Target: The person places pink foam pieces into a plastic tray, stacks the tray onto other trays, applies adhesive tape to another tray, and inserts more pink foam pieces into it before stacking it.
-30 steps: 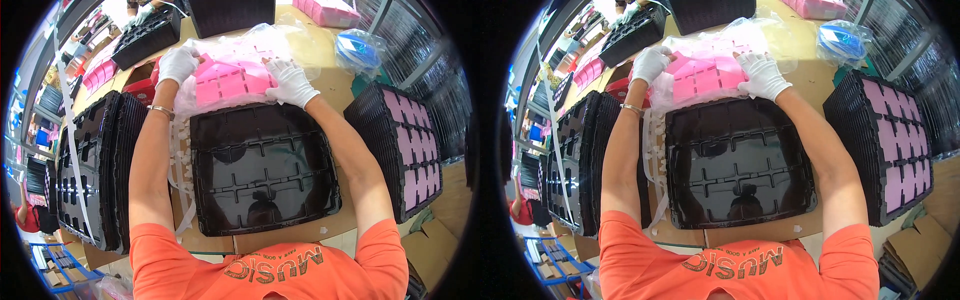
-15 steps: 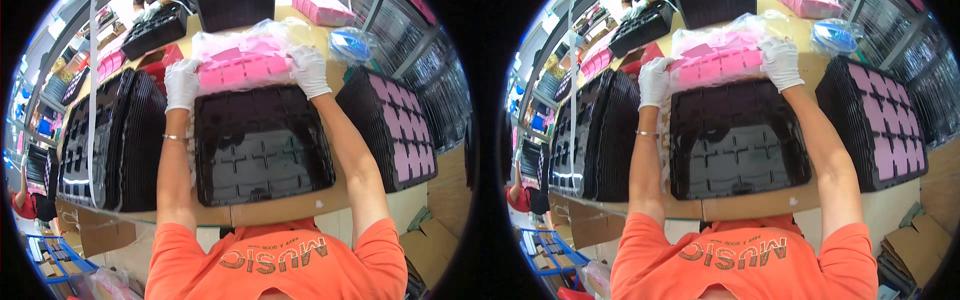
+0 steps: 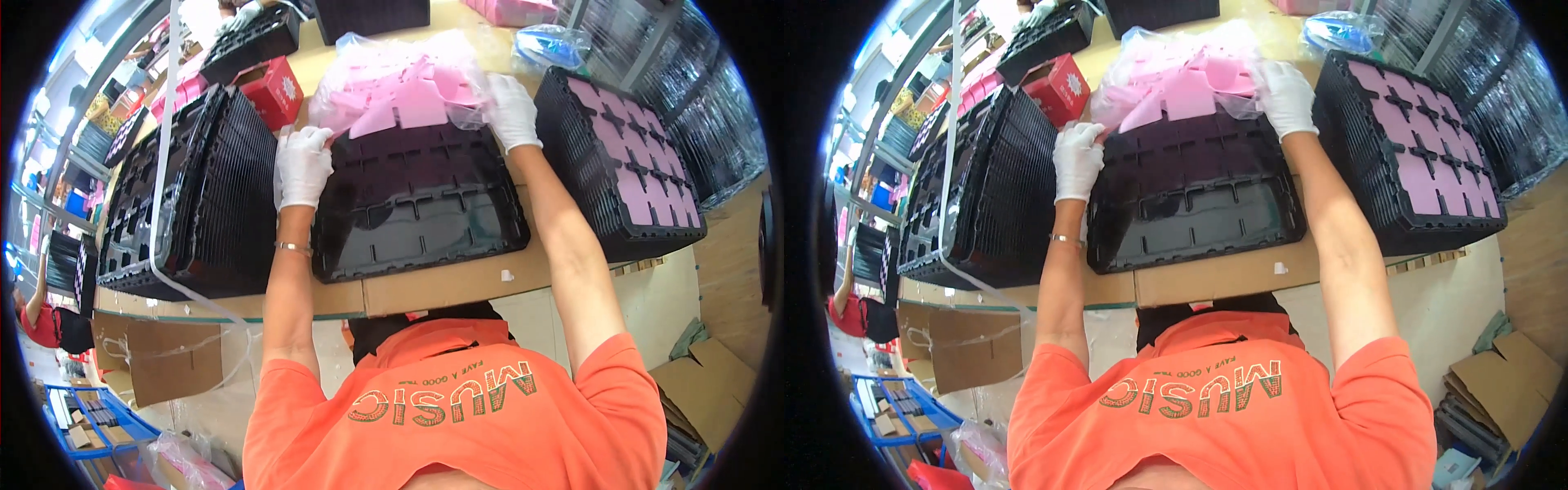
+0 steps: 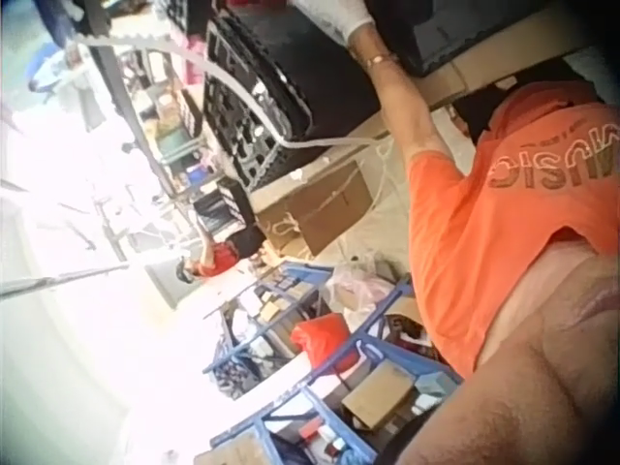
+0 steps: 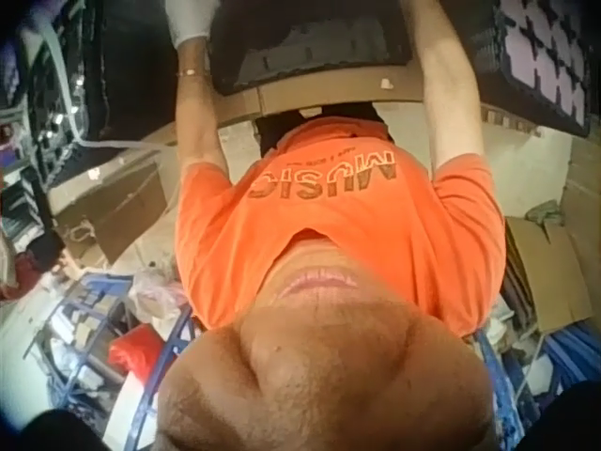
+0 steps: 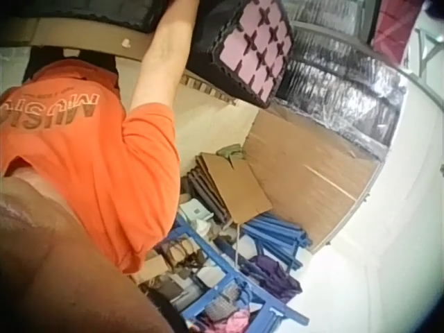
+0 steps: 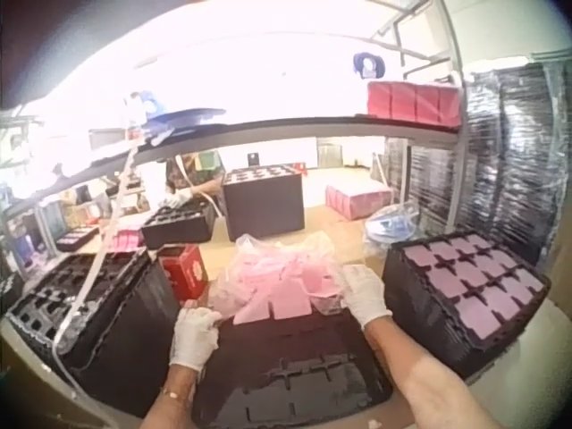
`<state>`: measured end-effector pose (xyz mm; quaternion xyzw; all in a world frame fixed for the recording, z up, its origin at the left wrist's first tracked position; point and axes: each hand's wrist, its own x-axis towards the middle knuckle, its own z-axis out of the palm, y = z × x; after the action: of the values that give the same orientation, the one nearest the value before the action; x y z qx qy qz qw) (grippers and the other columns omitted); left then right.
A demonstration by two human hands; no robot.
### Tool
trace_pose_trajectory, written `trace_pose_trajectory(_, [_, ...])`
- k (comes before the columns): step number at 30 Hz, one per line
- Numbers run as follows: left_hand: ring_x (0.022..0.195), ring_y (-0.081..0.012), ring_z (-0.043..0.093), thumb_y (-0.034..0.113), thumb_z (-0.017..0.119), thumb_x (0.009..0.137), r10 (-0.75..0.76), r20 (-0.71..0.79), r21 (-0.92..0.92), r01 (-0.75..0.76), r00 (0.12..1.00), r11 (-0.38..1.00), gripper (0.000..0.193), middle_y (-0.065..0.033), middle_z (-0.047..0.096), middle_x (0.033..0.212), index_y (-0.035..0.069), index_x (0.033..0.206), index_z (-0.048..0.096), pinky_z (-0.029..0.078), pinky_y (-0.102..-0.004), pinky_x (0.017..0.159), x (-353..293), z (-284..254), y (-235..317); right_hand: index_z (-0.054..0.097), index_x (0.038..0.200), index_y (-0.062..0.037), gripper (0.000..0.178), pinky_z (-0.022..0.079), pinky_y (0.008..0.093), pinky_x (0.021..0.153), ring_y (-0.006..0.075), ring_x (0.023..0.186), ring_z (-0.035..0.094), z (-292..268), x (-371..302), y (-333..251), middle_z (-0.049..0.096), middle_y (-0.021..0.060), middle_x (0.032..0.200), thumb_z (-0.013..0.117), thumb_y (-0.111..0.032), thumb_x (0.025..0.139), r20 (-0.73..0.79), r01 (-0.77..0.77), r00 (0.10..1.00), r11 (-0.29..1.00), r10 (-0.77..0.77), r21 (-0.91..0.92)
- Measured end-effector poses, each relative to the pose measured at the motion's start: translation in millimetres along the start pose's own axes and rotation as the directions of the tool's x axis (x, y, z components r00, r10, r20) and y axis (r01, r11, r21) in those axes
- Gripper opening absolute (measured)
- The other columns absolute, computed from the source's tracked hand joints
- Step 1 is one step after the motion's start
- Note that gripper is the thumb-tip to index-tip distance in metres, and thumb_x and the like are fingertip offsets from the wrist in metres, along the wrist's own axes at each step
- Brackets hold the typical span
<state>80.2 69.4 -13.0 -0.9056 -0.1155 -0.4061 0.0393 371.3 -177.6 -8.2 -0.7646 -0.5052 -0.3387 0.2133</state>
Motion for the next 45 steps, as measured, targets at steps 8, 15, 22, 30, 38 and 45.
trace_pose_trajectory(8, [0.092, -0.0267, 0.058, 0.003, 0.067, 0.071, -0.034, -0.072, 0.114, 0.042, 0.997, 0.993, 0.023, -0.0071, 0.060, 0.090, 0.011, 0.092, 0.061, 0.037, -0.0488, 0.105, -4, -48, 13, 0.054, 0.120, -0.0094, 0.047, 0.051, 0.0484, 0.085, 0.0405, 0.103, 0.059, 49, 9, 53, 0.057, 0.0207, 0.115, 0.071, -0.019, 0.077, 0.092, -0.598, 0.790, 0.795, 0.606, -0.104])
trace_pose_trajectory(15, [0.091, -0.0246, 0.055, 0.004, 0.068, 0.064, -0.172, 0.234, 0.132, 0.144, 0.957, 0.981, 0.031, -0.0054, 0.053, 0.088, 0.012, 0.093, 0.060, 0.031, -0.0547, 0.109, -63, -89, 66, 0.043, 0.138, -0.0033, 0.059, 0.044, 0.0486, 0.098, 0.0468, 0.112, 0.056, 115, 93, 75, 0.055, 0.0347, 0.123, 0.057, -0.028, 0.086, 0.479, -0.571, 0.692, 0.815, 0.541, -0.095])
trace_pose_trajectory(22, [0.089, -0.0272, 0.054, 0.003, 0.067, 0.059, -0.227, 0.379, 0.101, 0.204, 0.897, 0.974, 0.039, -0.0064, 0.051, 0.088, 0.012, 0.097, 0.064, 0.034, -0.0535, 0.106, -71, -87, 66, 0.060, 0.119, -0.0010, 0.045, 0.050, 0.0480, 0.085, 0.0423, 0.098, 0.063, 220, 154, 97, 0.065, 0.0271, 0.104, 0.051, -0.033, 0.089, 0.261, -0.392, 0.885, 0.920, 0.385, -0.026])
trace_pose_trajectory(30, [0.085, -0.0268, 0.053, 0.007, 0.069, 0.063, -0.235, 0.264, 0.057, 0.228, 0.935, 0.972, 0.032, -0.0057, 0.053, 0.086, 0.012, 0.094, 0.063, 0.037, -0.0489, 0.102, -60, -78, 59, 0.061, 0.114, -0.0066, 0.032, 0.050, 0.0497, 0.078, 0.0407, 0.085, 0.065, 88, 135, 27, 0.068, 0.0207, 0.093, 0.049, -0.027, 0.092, -0.023, -0.338, 0.937, 0.922, 0.348, 0.188])
trace_pose_trajectory(38, [0.092, -0.0275, 0.055, 0.009, 0.069, 0.065, -0.075, 0.171, 0.014, 0.074, 0.982, 0.997, 0.018, -0.0073, 0.057, 0.093, 0.010, 0.082, 0.066, 0.039, -0.0467, 0.097, -44, -77, 62, 0.060, 0.102, -0.0089, 0.020, 0.053, 0.0506, 0.067, 0.0356, 0.081, 0.068, 81, 28, 55, 0.067, 0.0197, 0.089, 0.047, -0.020, 0.093, 0.245, -0.210, 0.927, 0.935, 0.283, -0.286])
trace_pose_trajectory(45, [0.100, -0.0360, 0.059, 0.033, 0.075, 0.072, -0.044, 0.365, -0.013, 0.053, 0.930, 0.999, 0.048, -0.0141, 0.061, 0.104, 0.003, 0.108, 0.062, 0.046, -0.0444, 0.085, -4, -120, 91, 0.065, 0.102, -0.0002, 0.043, 0.048, 0.0473, 0.080, 0.0395, 0.095, 0.065, 126, -6, 70, 0.068, 0.0243, 0.096, 0.054, -0.040, 0.090, 0.082, -0.791, 0.335, 0.233, 0.939, 0.565])
